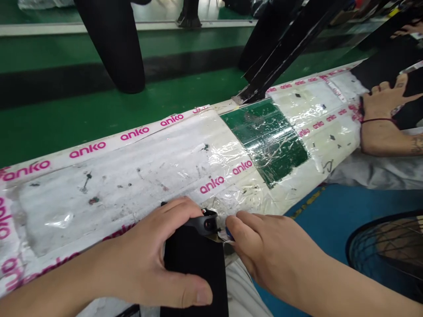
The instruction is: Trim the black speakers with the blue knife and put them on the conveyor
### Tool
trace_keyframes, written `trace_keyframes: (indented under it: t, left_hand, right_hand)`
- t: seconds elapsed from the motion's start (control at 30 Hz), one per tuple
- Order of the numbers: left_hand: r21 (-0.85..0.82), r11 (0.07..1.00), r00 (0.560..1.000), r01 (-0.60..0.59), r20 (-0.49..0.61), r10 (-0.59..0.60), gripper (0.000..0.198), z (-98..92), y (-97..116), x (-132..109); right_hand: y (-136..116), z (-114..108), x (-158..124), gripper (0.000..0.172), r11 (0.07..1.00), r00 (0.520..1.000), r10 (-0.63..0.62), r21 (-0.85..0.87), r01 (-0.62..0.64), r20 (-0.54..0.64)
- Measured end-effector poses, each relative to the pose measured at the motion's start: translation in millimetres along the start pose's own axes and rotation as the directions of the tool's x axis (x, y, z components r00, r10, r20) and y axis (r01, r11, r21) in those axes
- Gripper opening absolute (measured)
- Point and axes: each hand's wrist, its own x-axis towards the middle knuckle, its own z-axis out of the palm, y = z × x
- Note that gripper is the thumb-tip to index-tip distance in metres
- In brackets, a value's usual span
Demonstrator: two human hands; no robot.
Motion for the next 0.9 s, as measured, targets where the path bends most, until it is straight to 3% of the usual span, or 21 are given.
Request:
trace_keyframes:
  t: [0.13,0.3,0.4,0.57,0.7,0.77,0.8,0.9]
  left_hand:
    - [0.049,0.999,1.000,0.008,0.024,-0.009,0.046,-0.3,0.2,2.2]
    - [0.192,0.981,0.999,-0.034,0.007,0.033,0.039,2.5,2.1,-0.5]
    - [0.170,0.985,1.000,-0.027,-0.010,0.030,0.042,4.1,1.1,-4.7]
    - [0.100,0.994,0.999,-0.045,0.000,0.046,0.045,0.3,-3.9,-6.5]
    - [0.125,0.990,0.997,-0.072,0.010,0.071,0.050,1.7,-6.3,-5.6]
    - [0.218,0.972,0.995,-0.088,-0.034,0.098,0.059,8.9,-7.1,-7.1]
    - [0.289,0.952,0.988,-0.105,-0.076,0.132,0.066,13.7,-7.6,-8.3]
    - [0.512,0.838,0.946,-0.190,-0.133,0.296,0.095,25.5,-10.2,-11.7]
  right_hand:
    - [0.7,-4.5,7.2,0.023,0.996,0.991,0.040,0.070,-0.050,0.127]
    - [11.2,-25.8,20.2,0.008,0.989,0.983,-0.049,0.146,0.023,0.177]
    - [19.4,-30.7,13.2,0.006,0.981,0.992,-0.078,0.185,0.059,0.098]
    - [24.5,-21.9,-13.1,0.019,0.966,0.989,0.108,0.244,-0.082,-0.096]
    - [5.3,-16.0,-18.2,0.016,0.912,0.978,0.180,0.390,-0.126,-0.105]
    - [-10.0,-12.9,-12.8,0.013,0.797,0.972,0.232,0.578,-0.174,-0.027]
    - [-17.0,-10.3,-9.5,0.013,0.689,0.960,0.279,0.692,-0.216,0.022]
    - [-28.7,3.3,-4.3,0.027,0.245,0.876,0.453,0.923,-0.298,0.163]
